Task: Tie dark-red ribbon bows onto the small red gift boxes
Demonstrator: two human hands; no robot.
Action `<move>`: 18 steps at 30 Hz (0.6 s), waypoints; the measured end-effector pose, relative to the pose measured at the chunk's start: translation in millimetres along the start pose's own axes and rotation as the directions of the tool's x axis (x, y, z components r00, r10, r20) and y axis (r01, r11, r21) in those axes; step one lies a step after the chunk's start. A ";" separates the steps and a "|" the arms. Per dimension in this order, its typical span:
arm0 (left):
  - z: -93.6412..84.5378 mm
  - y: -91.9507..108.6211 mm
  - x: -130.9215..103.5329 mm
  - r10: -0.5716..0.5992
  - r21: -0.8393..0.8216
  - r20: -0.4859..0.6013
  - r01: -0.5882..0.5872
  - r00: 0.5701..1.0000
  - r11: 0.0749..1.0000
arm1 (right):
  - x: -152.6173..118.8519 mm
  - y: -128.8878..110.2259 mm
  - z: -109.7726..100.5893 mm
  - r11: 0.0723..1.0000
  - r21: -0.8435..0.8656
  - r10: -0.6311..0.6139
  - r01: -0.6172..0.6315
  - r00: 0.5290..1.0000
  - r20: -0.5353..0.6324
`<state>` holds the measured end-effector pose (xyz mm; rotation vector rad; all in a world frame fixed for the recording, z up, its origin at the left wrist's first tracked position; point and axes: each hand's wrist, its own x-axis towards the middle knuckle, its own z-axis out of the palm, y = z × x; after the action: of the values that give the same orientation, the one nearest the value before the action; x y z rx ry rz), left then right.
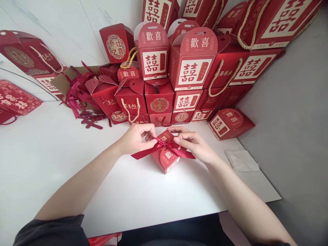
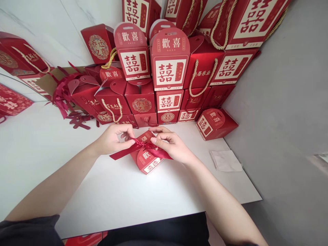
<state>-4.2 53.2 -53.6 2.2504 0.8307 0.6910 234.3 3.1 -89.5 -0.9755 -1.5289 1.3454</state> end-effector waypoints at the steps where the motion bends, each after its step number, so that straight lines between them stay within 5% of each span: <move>1: 4.8 -0.2 -0.9 -0.014 -0.003 -0.050 0.014 0.999 1.000 | -0.1 0.4 0.5 1.000 0.000 -0.001 0.001 1.000 0.001; 4: 17.5 -0.5 -3.9 0.025 0.101 -0.196 -0.006 0.980 0.995 | -0.7 0.5 2.4 1.000 -0.011 -0.011 0.011 1.000 0.009; 8: 24.2 0.6 -5.6 0.257 0.427 -0.298 -0.112 0.919 0.897 | -2.1 -1.4 3.4 0.998 -0.047 -0.031 0.031 0.999 0.021; 12: 23.8 2.1 -5.5 0.263 0.505 -0.349 -0.056 0.900 0.861 | -2.1 -4.1 0.1 0.996 -0.080 -0.048 0.044 0.998 -0.040; 18: 18.9 -1.9 -4.8 0.206 0.482 -0.207 -0.083 0.956 0.872 | 1.1 -2.7 -5.4 0.997 -0.077 -0.019 0.013 0.997 -0.079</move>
<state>4.1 43.8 -68.6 2.7219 1.0489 0.9448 239.0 5.6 -86.4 -1.0501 -1.5345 1.2302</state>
